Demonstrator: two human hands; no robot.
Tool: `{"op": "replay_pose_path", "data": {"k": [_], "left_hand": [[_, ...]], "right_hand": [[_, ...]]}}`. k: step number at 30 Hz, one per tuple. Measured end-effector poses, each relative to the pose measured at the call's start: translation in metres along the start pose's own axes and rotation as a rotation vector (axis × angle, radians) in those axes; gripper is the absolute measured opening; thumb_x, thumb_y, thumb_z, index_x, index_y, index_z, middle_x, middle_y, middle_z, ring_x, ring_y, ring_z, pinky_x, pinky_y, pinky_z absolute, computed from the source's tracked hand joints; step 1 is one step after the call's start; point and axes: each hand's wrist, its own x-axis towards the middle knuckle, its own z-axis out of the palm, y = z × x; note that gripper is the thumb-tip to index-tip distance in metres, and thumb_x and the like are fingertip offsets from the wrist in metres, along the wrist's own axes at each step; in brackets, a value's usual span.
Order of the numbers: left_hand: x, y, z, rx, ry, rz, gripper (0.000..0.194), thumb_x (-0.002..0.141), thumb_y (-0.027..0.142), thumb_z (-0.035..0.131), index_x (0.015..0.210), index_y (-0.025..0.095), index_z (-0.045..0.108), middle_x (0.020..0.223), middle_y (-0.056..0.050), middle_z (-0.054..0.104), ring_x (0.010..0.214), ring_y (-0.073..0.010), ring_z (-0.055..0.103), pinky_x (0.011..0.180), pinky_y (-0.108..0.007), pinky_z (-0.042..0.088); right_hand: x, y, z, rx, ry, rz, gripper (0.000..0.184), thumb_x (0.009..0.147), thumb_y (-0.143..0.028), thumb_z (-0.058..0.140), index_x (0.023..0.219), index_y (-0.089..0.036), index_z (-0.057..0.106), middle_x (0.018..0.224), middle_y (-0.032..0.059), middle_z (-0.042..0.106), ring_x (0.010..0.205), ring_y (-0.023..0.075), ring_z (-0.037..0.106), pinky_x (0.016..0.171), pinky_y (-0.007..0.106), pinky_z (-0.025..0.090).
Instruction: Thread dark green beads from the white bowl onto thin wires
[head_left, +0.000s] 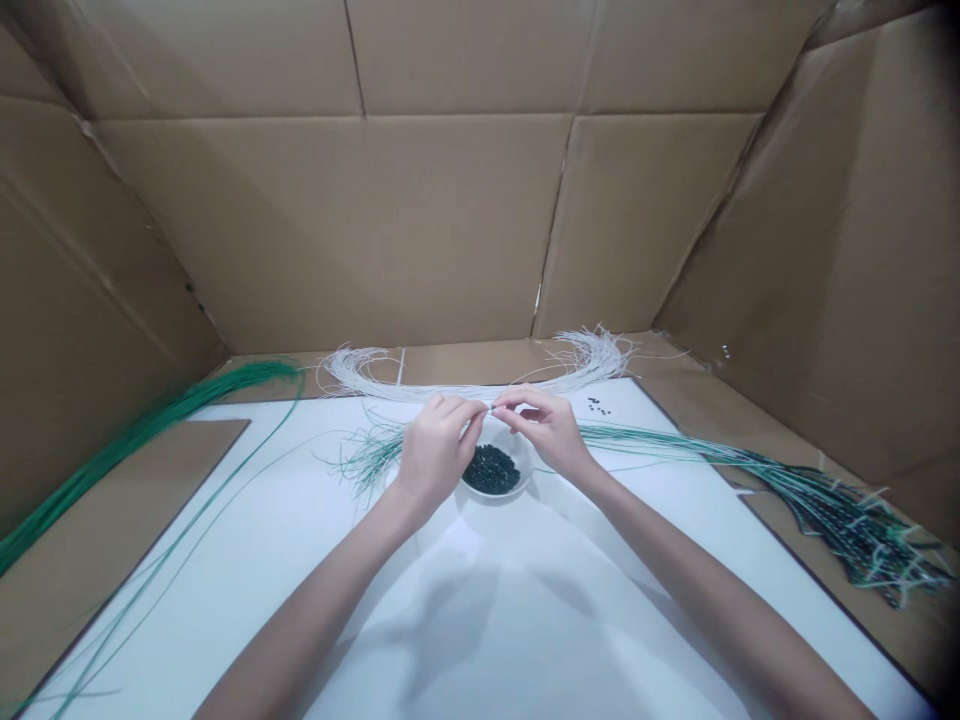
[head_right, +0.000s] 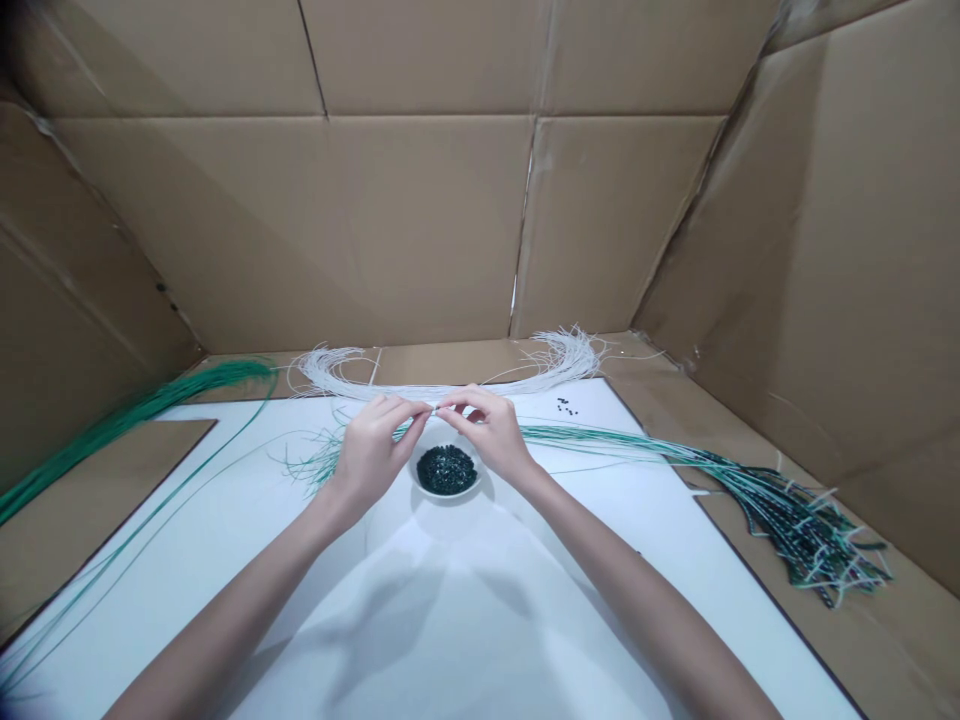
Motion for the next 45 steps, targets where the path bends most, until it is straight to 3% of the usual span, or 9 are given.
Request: {"op": "replay_pose_path", "data": {"k": [6,14,19,24,28,31,35,40,45], "left_hand": [[0.000,0.002,0.000,-0.107,0.004,-0.032,0.016,0.083,0.021,0.047,0.085,0.018,0.063,0.081,-0.002,0.067,0.074,-0.0154,0.054,0.070,-0.027,0.041],[0.004,0.000,0.000,-0.312,-0.078,-0.298,0.016,0.082,0.023,0.045,0.087,0.017,0.059,0.079,-0.002,0.064,0.062,-0.0113,0.052,0.062,-0.023,0.040],[0.005,-0.004,0.001,-0.386,-0.144,-0.290,0.015,0.083,0.024,0.041,0.079,0.017,0.054,0.076,-0.001,0.059,0.061,-0.0107,0.050,0.061,-0.023,0.038],[0.007,-0.005,0.000,-0.453,-0.231,-0.309,0.016,0.080,0.028,0.045,0.075,0.018,0.057,0.073,0.000,0.061,0.057,-0.0103,0.048,0.059,-0.022,0.037],[0.012,-0.015,-0.006,-0.636,-0.176,-0.462,0.019,0.075,0.034,0.052,0.074,0.017,0.059,0.077,-0.002,0.062,0.058,-0.0103,0.049,0.056,-0.021,0.036],[0.016,-0.023,-0.012,-0.866,-0.194,-0.636,0.025,0.071,0.039,0.057,0.077,0.016,0.058,0.076,-0.002,0.060,0.044,-0.0045,0.034,0.042,-0.019,0.024],[0.018,-0.025,-0.015,-1.033,-0.248,-0.730,0.026,0.067,0.038,0.061,0.076,0.014,0.058,0.073,0.000,0.057,0.040,-0.0010,0.020,0.040,-0.020,0.013],[0.018,-0.020,-0.012,-1.004,-0.231,-0.767,0.022,0.065,0.034,0.061,0.075,0.014,0.060,0.068,0.001,0.057,0.042,-0.0026,0.025,0.042,-0.020,0.019],[0.017,-0.017,-0.008,-0.919,-0.223,-0.752,0.022,0.067,0.032,0.059,0.078,0.013,0.062,0.070,-0.001,0.060,0.046,-0.0048,0.034,0.045,-0.020,0.026]], "right_hand": [[0.000,-0.002,-0.001,-0.150,0.005,-0.120,0.009,0.075,-0.027,0.059,0.076,-0.018,0.064,0.078,0.0038,0.063,0.067,0.0119,0.055,0.055,0.023,0.046],[0.002,-0.004,-0.005,-0.159,0.031,-0.063,0.013,0.074,-0.029,0.059,0.073,-0.017,0.065,0.074,0.0044,0.063,0.066,0.0129,0.056,0.053,0.022,0.045],[0.002,-0.005,-0.006,-0.177,0.004,-0.042,0.012,0.073,-0.028,0.059,0.073,-0.017,0.065,0.073,0.0041,0.063,0.065,0.0128,0.056,0.054,0.023,0.046],[0.003,-0.004,-0.005,-0.155,-0.106,0.004,0.013,0.073,-0.030,0.060,0.074,-0.018,0.064,0.079,0.0046,0.065,0.071,0.0141,0.058,0.058,0.024,0.046],[0.004,0.000,-0.005,-0.146,-0.183,0.172,0.038,0.067,-0.024,0.064,0.104,-0.017,0.057,0.086,0.0051,0.064,0.070,0.0129,0.059,0.061,0.024,0.047],[0.001,0.005,-0.002,-0.341,-0.468,0.232,0.032,0.063,-0.017,0.065,0.095,-0.014,0.061,0.083,0.0059,0.064,0.074,0.0150,0.059,0.066,0.025,0.046],[-0.008,0.018,0.007,-0.625,-0.801,0.132,0.018,0.063,-0.015,0.062,0.079,-0.014,0.067,0.078,0.0062,0.064,0.076,0.0180,0.056,0.061,0.023,0.040],[-0.015,0.037,0.014,-0.599,-0.828,0.089,0.014,0.063,-0.011,0.055,0.069,-0.013,0.068,0.064,0.0031,0.062,0.060,0.0137,0.053,0.053,0.022,0.035],[-0.014,0.035,0.012,-0.579,-0.725,0.077,0.016,0.063,-0.007,0.054,0.057,-0.016,0.067,0.059,0.0021,0.064,0.058,0.0140,0.056,0.053,0.022,0.037]]}}
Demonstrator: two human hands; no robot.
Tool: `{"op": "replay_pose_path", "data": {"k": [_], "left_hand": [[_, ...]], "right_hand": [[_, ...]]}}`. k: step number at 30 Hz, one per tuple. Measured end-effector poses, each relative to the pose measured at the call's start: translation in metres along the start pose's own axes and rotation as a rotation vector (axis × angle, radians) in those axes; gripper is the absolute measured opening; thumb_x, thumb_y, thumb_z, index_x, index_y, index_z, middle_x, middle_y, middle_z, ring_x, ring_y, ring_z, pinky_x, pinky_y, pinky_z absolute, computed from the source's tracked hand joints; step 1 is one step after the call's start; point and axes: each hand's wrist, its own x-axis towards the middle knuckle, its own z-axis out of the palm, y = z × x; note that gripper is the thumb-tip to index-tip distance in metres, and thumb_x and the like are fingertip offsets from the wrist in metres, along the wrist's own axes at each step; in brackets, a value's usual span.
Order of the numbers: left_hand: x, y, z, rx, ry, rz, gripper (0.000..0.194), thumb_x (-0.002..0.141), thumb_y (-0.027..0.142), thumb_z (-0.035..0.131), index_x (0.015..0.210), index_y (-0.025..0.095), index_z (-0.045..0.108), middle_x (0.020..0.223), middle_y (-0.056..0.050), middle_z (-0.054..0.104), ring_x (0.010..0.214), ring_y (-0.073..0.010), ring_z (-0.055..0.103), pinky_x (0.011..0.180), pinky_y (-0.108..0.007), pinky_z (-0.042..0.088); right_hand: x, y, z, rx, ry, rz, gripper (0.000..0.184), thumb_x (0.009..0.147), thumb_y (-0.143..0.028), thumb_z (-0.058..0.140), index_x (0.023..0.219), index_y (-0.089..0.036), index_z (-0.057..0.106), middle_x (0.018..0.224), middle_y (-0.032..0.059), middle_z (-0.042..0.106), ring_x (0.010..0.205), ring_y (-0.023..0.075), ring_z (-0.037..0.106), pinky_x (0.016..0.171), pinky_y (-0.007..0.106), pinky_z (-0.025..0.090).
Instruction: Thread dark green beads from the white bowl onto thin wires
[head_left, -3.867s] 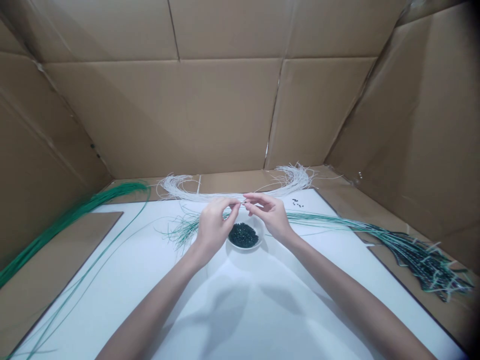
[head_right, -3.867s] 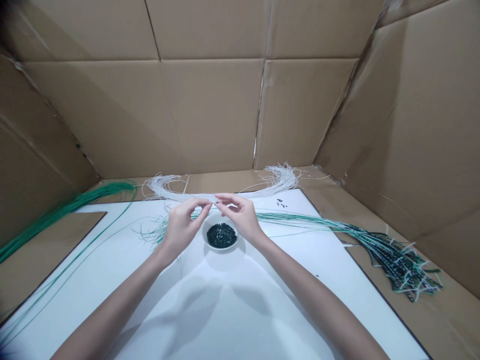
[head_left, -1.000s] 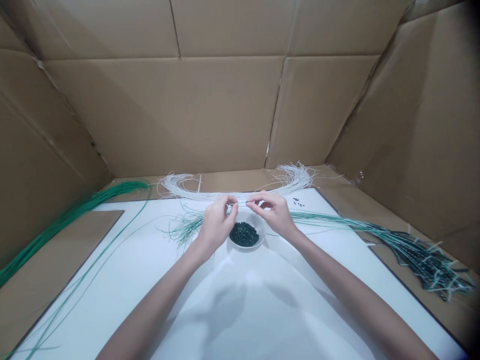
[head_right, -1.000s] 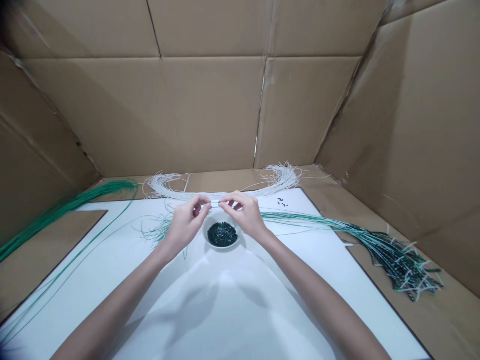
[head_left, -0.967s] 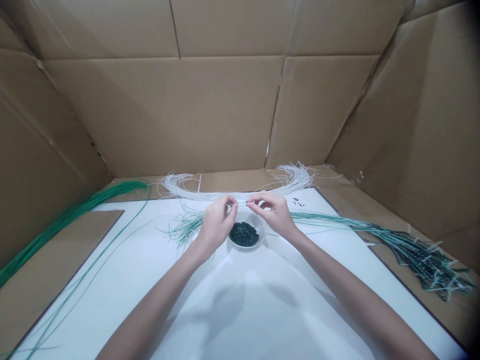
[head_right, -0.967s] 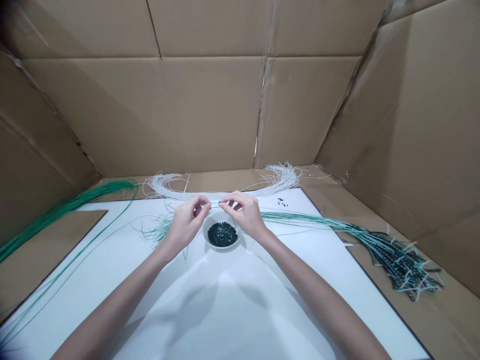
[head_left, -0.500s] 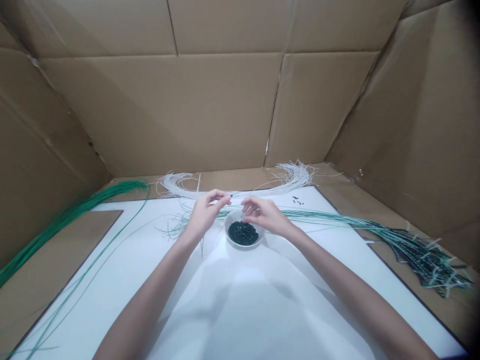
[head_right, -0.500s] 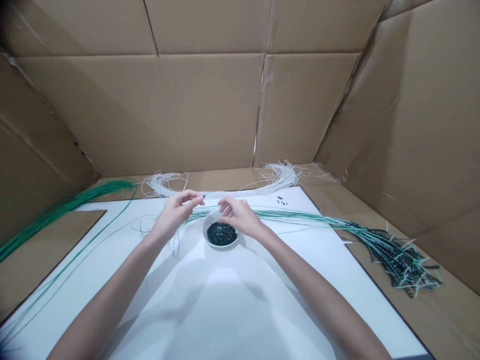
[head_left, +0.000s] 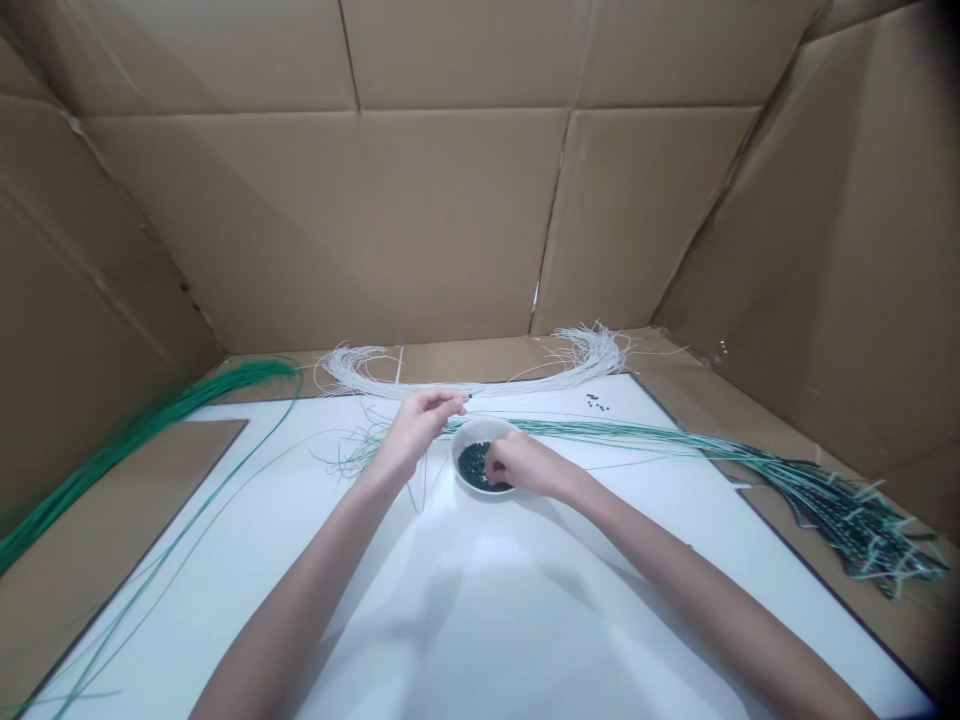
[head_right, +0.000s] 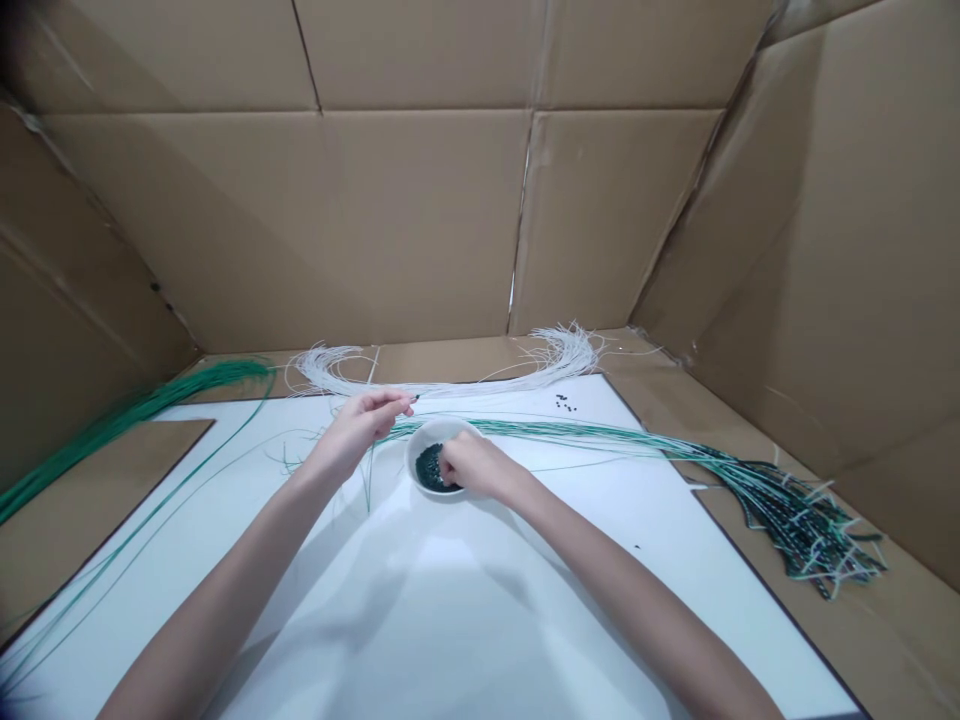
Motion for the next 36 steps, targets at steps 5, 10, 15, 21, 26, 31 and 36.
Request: {"op": "replay_pose_path", "data": {"k": [5,10,15,21,26,31,36], "left_hand": [[-0.001,-0.003,0.000,0.094,0.023,0.091,0.022,0.071,0.035,0.057,0.072,0.014,0.061,0.073,-0.003,0.063,0.059,-0.0096,0.050,0.055,-0.021,0.036],[-0.006,-0.001,0.000,0.152,0.090,0.212,0.025,0.073,0.037,0.055,0.078,0.014,0.062,0.079,-0.005,0.064,0.073,-0.0142,0.056,0.068,-0.024,0.041],[-0.015,0.006,0.003,0.256,0.153,0.240,0.025,0.075,0.039,0.053,0.080,0.016,0.062,0.074,-0.003,0.062,0.063,-0.0123,0.051,0.058,-0.023,0.038],[-0.022,0.011,0.006,0.289,0.161,0.300,0.025,0.077,0.039,0.051,0.081,0.017,0.061,0.067,-0.001,0.057,0.054,-0.0101,0.043,0.051,-0.022,0.032],[-0.026,0.013,0.008,0.320,0.169,0.304,0.024,0.077,0.039,0.051,0.080,0.018,0.062,0.057,0.002,0.049,0.048,-0.0090,0.035,0.047,-0.022,0.027],[-0.024,0.011,0.008,0.331,0.174,0.322,0.023,0.078,0.037,0.050,0.079,0.018,0.062,0.061,0.001,0.052,0.049,-0.0090,0.035,0.047,-0.022,0.028],[-0.024,0.012,0.009,0.333,0.172,0.316,0.023,0.078,0.036,0.050,0.080,0.017,0.062,0.070,0.000,0.059,0.052,-0.0089,0.036,0.050,-0.022,0.031]], "right_hand": [[-0.003,-0.011,-0.024,0.108,0.125,0.064,0.014,0.067,-0.011,0.057,0.064,-0.018,0.069,0.061,0.0022,0.068,0.057,0.0140,0.059,0.060,0.024,0.043],[-0.010,-0.017,-0.053,0.621,0.478,0.137,0.014,0.067,-0.025,0.063,0.074,-0.014,0.069,0.069,0.0046,0.069,0.062,0.0155,0.063,0.063,0.028,0.050],[-0.016,-0.019,-0.062,0.965,0.610,0.081,0.023,0.060,-0.028,0.072,0.079,-0.015,0.070,0.070,0.0044,0.069,0.065,0.0149,0.063,0.068,0.031,0.052],[-0.014,-0.022,-0.061,1.106,0.596,0.022,0.015,0.063,-0.026,0.071,0.076,-0.018,0.070,0.075,0.0035,0.069,0.066,0.0131,0.063,0.063,0.028,0.053],[-0.014,-0.022,-0.060,1.110,0.600,0.002,0.014,0.063,-0.023,0.071,0.075,-0.018,0.069,0.074,0.0028,0.068,0.065,0.0124,0.062,0.062,0.027,0.054],[-0.013,-0.020,-0.059,1.102,0.621,0.002,0.018,0.059,-0.023,0.073,0.075,-0.017,0.068,0.075,0.0028,0.068,0.063,0.0124,0.062,0.058,0.027,0.053],[-0.014,-0.021,-0.060,1.094,0.632,0.002,0.014,0.058,-0.022,0.073,0.071,-0.017,0.068,0.071,0.0024,0.068,0.058,0.0105,0.060,0.055,0.025,0.051]]}}
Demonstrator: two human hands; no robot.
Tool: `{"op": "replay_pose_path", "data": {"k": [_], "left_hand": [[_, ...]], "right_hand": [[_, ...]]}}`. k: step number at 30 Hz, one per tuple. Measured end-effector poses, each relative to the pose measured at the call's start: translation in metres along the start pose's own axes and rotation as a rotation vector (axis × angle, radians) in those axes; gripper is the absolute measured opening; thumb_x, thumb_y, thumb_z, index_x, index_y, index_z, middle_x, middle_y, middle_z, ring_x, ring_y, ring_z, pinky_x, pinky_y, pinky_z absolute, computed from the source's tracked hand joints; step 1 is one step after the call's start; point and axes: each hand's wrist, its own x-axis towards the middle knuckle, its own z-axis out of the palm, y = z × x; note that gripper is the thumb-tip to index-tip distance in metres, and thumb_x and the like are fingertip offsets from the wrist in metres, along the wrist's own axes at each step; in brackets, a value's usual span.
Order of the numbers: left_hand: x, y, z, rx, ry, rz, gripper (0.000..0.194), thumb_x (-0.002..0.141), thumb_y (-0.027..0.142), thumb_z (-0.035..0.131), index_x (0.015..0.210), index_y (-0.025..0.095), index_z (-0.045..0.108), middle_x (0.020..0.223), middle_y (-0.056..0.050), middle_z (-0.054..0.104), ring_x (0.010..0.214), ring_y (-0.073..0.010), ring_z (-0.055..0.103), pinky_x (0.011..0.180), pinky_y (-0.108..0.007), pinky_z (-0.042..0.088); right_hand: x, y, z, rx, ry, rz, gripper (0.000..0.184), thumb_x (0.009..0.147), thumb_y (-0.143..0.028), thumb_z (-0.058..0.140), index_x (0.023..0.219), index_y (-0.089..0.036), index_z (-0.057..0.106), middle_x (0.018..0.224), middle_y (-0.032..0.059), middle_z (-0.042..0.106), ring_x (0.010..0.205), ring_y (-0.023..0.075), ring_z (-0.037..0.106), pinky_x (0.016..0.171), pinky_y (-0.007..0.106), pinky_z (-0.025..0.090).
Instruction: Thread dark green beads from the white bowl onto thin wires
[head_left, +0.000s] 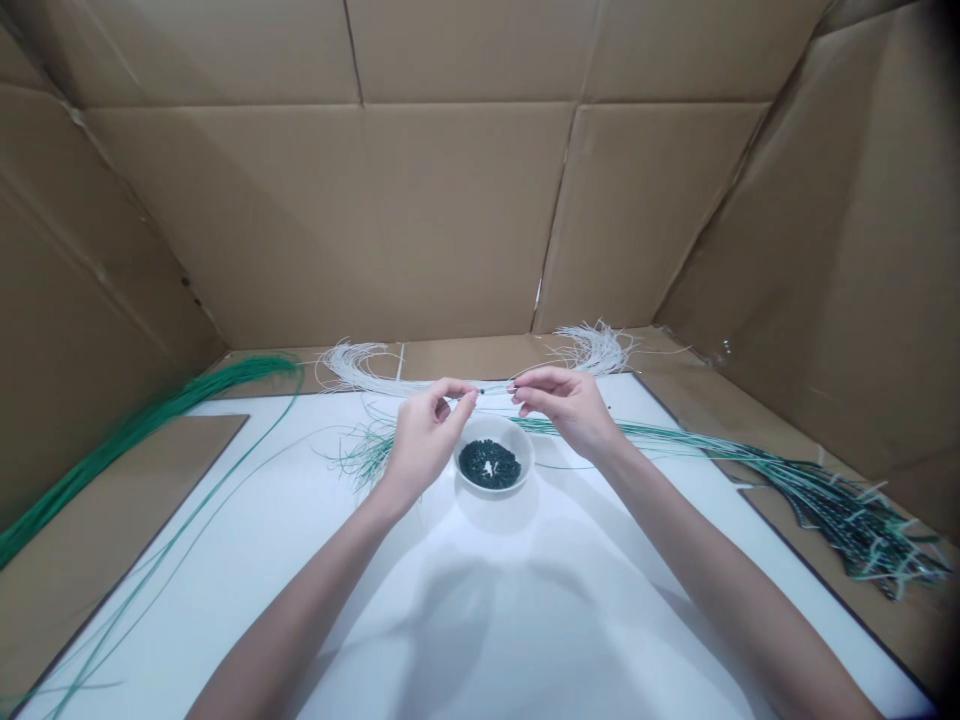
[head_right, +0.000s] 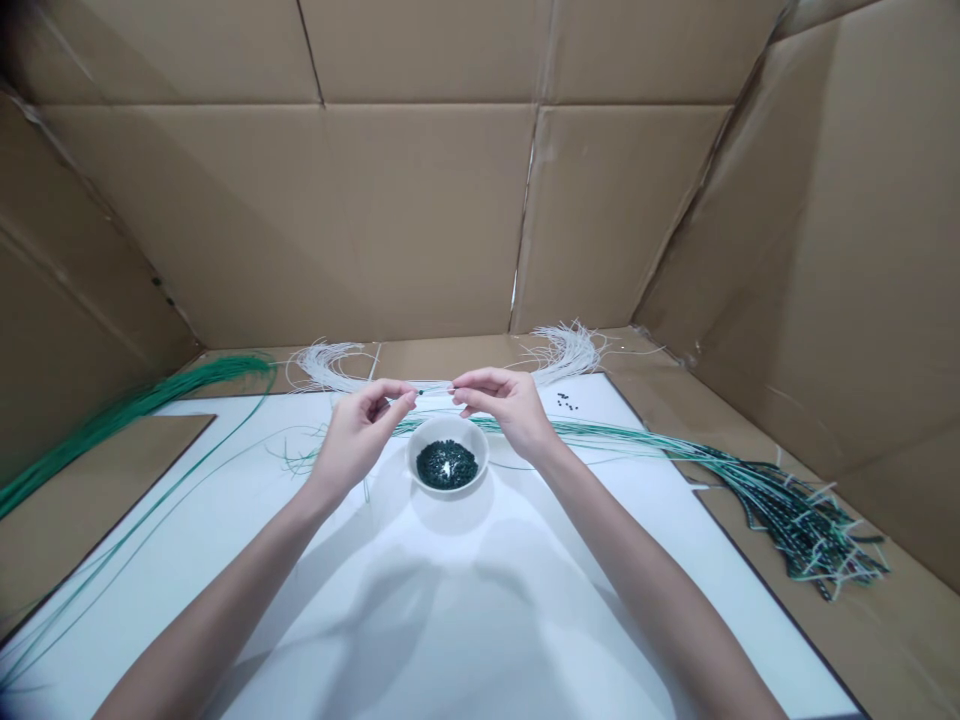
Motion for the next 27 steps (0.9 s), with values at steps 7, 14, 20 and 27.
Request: {"op": "replay_pose_path", "data": {"k": [7,14,20,27], "left_hand": [[0.0003,0.0003,0.0002,0.012,0.008,0.002,0.023,0.077,0.036,0.049,0.079,0.017,0.062,0.071,0.000,0.060,0.051,-0.0093,0.038,0.049,-0.022,0.030],[-0.0004,0.0009,-0.0005,0.016,0.011,0.001,0.023,0.077,0.036,0.050,0.080,0.017,0.062,0.071,0.000,0.060,0.050,-0.0082,0.036,0.049,-0.022,0.031],[0.0001,0.0017,-0.0004,0.013,0.008,-0.002,0.022,0.077,0.035,0.050,0.080,0.017,0.062,0.072,0.000,0.060,0.051,-0.0081,0.038,0.050,-0.022,0.033],[-0.0004,0.0009,-0.0003,0.021,0.006,0.011,0.022,0.078,0.035,0.050,0.079,0.017,0.062,0.070,0.000,0.060,0.052,-0.0086,0.039,0.052,-0.022,0.034]], "right_hand": [[-0.0004,-0.0017,0.0001,-0.027,0.020,0.013,0.015,0.057,-0.023,0.074,0.070,-0.017,0.068,0.068,0.0018,0.068,0.055,0.0101,0.058,0.055,0.026,0.051],[0.0003,-0.0005,-0.0004,-0.034,0.017,0.014,0.014,0.057,-0.023,0.073,0.069,-0.018,0.069,0.069,0.0021,0.068,0.055,0.0102,0.058,0.055,0.026,0.050],[0.0003,-0.0017,0.0001,-0.031,0.010,0.008,0.012,0.058,-0.021,0.073,0.069,-0.018,0.069,0.069,0.0015,0.068,0.052,0.0081,0.056,0.054,0.024,0.050],[0.0001,-0.0014,-0.0003,-0.024,0.013,0.006,0.011,0.058,-0.020,0.072,0.069,-0.018,0.070,0.068,0.0012,0.068,0.053,0.0075,0.056,0.054,0.023,0.049]]}}
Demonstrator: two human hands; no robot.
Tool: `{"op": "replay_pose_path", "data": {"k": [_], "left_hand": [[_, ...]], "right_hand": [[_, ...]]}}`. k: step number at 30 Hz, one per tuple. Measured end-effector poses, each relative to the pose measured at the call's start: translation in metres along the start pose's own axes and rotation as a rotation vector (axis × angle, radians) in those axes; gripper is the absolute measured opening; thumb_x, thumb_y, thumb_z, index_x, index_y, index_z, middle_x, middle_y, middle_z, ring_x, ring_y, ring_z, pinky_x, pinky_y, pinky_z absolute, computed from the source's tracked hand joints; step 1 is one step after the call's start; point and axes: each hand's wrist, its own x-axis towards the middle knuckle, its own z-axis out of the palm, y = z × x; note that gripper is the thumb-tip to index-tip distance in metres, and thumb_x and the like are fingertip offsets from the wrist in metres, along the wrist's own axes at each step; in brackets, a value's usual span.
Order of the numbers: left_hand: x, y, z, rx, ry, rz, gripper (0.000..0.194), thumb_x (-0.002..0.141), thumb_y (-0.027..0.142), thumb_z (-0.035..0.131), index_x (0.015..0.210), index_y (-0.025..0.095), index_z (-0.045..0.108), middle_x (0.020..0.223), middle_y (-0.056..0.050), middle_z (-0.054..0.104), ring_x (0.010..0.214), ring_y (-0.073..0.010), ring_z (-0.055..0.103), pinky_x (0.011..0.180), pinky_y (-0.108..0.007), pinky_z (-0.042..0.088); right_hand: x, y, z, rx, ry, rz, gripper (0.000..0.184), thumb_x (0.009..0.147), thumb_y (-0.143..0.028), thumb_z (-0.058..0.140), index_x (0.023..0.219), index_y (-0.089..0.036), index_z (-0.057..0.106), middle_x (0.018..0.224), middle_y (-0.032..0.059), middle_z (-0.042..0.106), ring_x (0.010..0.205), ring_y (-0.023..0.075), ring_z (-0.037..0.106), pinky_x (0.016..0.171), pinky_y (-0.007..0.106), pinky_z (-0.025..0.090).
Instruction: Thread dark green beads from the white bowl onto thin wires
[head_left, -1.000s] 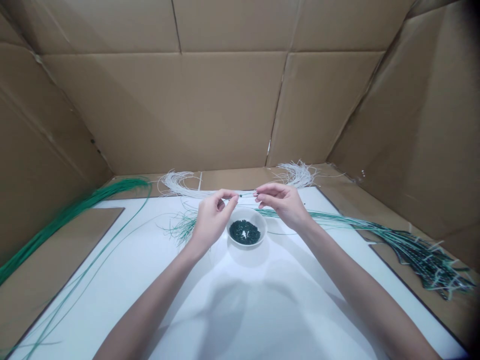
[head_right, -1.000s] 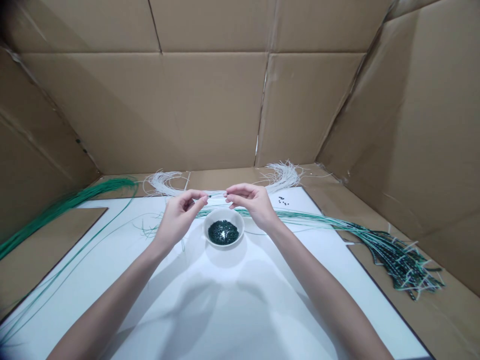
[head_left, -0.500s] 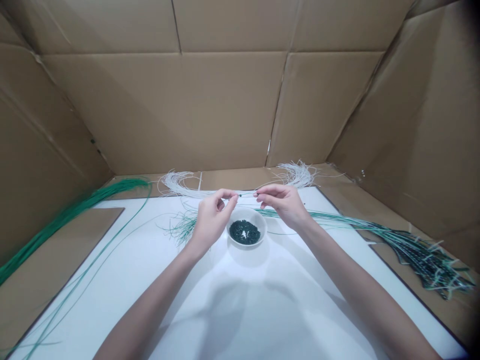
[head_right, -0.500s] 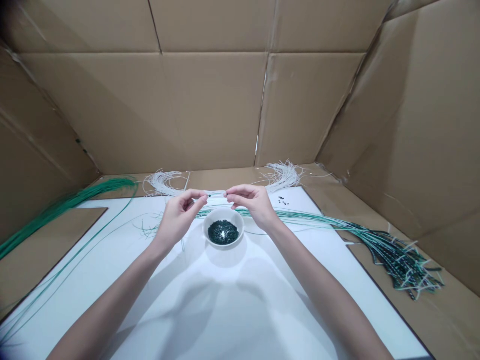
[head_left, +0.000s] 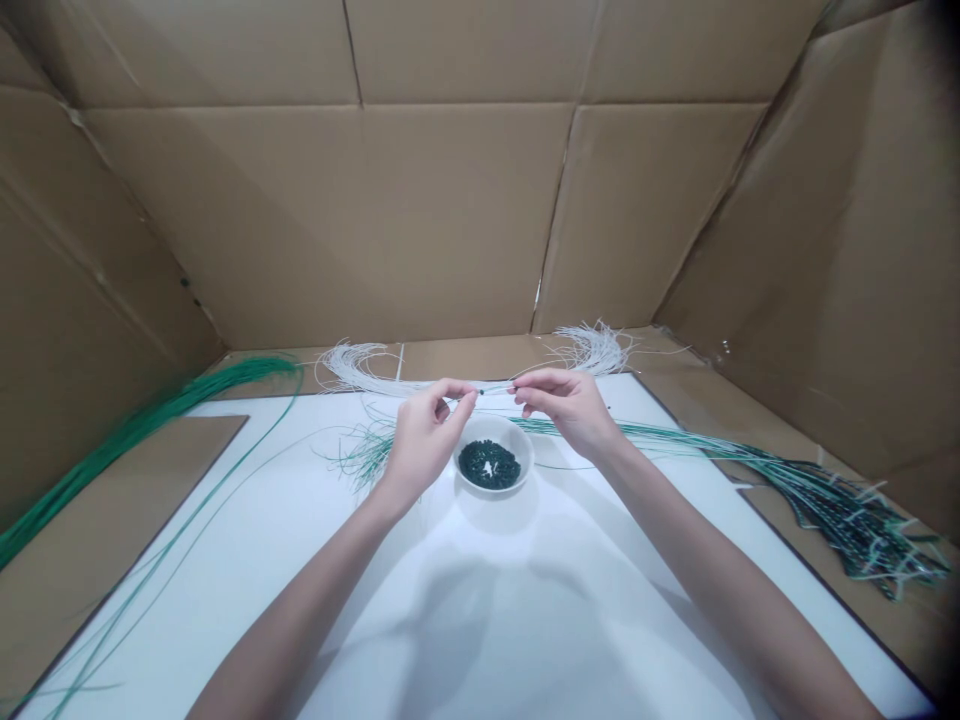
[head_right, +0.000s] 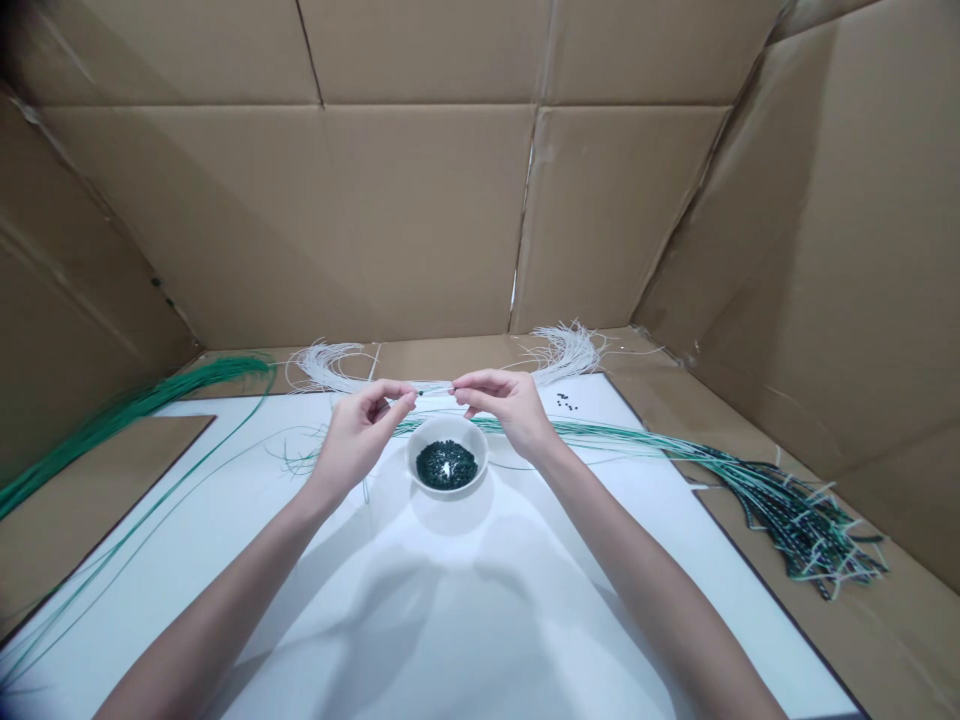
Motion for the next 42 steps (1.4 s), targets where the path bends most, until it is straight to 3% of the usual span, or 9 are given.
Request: {"op": "replay_pose_path", "data": {"k": [33,42], "left_hand": [[-0.0004,0.0010,-0.0001,0.032,0.001,0.005,0.020,0.078,0.032,0.050,0.079,0.017,0.063,0.070,0.001,0.059,0.052,-0.0075,0.039,0.052,-0.021,0.033],[-0.0001,-0.0031,-0.0001,0.090,0.011,0.050,0.021,0.079,0.032,0.048,0.081,0.018,0.063,0.067,0.000,0.059,0.055,-0.0094,0.044,0.054,-0.022,0.035]], "right_hand": [[0.0002,-0.0001,-0.0004,-0.014,0.001,-0.013,0.011,0.058,-0.020,0.073,0.069,-0.019,0.070,0.067,0.0009,0.068,0.052,0.0077,0.054,0.052,0.023,0.048],[-0.0012,-0.0036,-0.0001,-0.208,-0.003,-0.074,0.010,0.060,-0.024,0.072,0.069,-0.018,0.070,0.071,0.0028,0.068,0.060,0.0116,0.057,0.054,0.025,0.049]]}}
